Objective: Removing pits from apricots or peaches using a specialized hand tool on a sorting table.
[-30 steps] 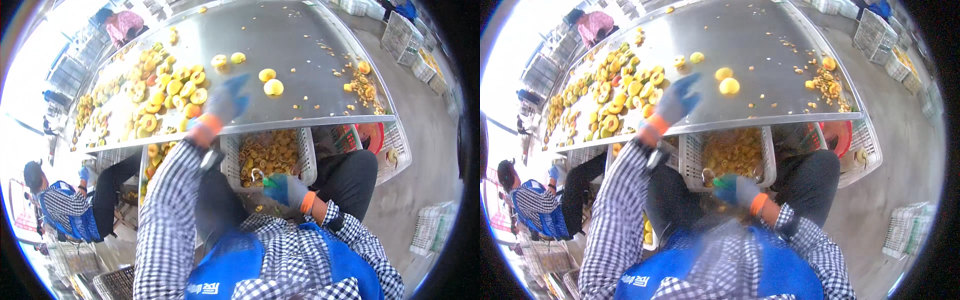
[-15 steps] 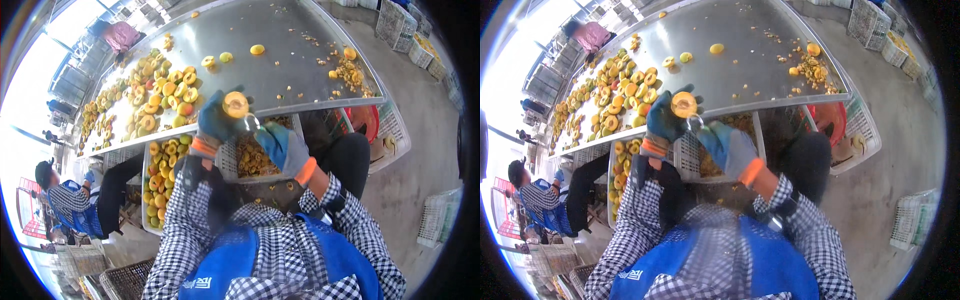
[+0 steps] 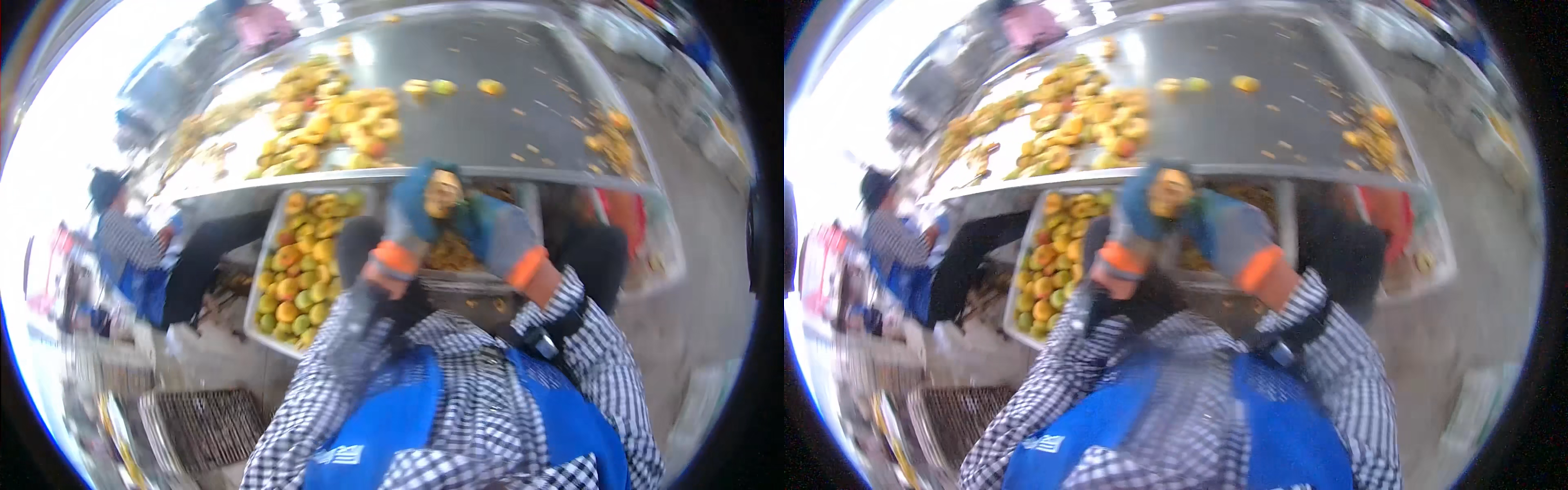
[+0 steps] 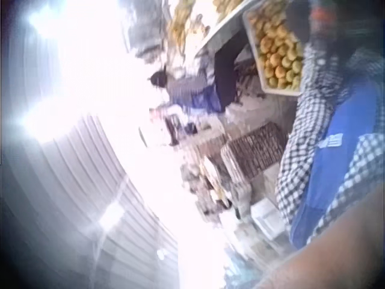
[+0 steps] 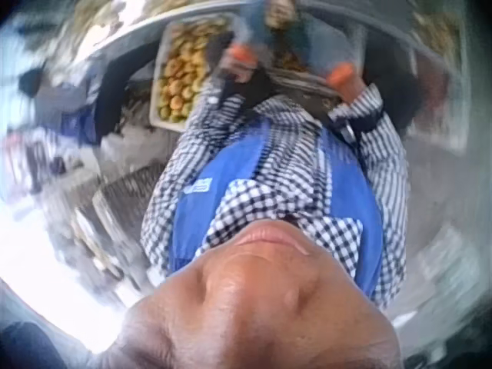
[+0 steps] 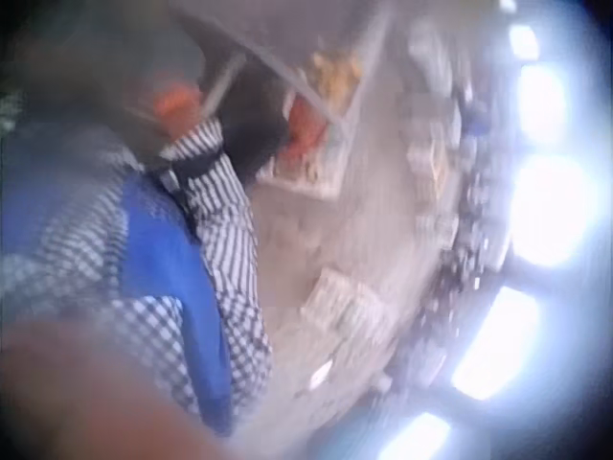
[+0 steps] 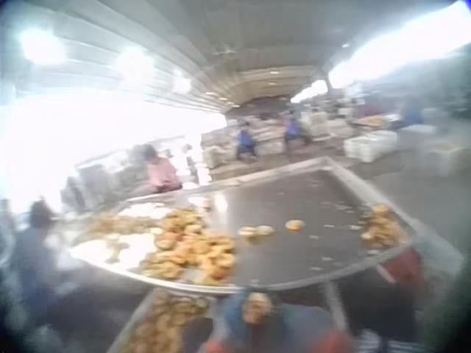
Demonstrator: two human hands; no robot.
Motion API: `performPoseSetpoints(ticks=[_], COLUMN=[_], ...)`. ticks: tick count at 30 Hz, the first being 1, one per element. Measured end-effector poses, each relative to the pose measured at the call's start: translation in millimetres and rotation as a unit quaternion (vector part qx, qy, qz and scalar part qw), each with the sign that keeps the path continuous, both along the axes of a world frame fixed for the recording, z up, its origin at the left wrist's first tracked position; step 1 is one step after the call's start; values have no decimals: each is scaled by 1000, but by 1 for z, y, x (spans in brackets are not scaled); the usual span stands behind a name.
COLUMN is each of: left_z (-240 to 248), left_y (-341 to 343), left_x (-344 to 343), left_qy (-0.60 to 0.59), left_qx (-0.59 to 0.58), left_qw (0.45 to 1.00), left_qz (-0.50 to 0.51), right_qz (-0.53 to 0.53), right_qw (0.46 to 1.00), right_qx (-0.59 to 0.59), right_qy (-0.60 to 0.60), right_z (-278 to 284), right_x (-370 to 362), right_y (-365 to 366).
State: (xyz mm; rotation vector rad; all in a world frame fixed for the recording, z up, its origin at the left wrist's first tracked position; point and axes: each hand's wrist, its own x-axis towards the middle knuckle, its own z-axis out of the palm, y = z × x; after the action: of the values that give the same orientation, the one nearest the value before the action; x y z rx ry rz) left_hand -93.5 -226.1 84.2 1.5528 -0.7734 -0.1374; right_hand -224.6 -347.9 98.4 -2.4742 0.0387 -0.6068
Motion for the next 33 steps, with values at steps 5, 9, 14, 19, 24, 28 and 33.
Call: performPoseSetpoints(ticks=[5,9,14,19,24,28,33], left_z=[-19,-29,-40,-37,-17,-8,-23], left_y=[11,20,8,-7,-1,13,22], left_x=[-6,-6,-15,-14,-21,-21,-11], left_qy=[0,-31,229,361,182,242,86], left_qx=[-125,-37,-35,-164,-31,10,57], left_qw=[992,999,972,918,982,968,969], left_qz=[34,17,27,27,43,-67,-223], right_qz=[12,59,134,115,111,55,142], right_qw=[996,988,940,941,792,836,865], right_qx=[78,118,264,290,598,540,459], right_qy=[47,77,170,130,58,84,143], right_z=[-5,-25,-62,-75,-49,-24,-30], right_x=[12,11,8,23,26,22,15], right_y=[16,7,-7,-12,-16,-30,-53])
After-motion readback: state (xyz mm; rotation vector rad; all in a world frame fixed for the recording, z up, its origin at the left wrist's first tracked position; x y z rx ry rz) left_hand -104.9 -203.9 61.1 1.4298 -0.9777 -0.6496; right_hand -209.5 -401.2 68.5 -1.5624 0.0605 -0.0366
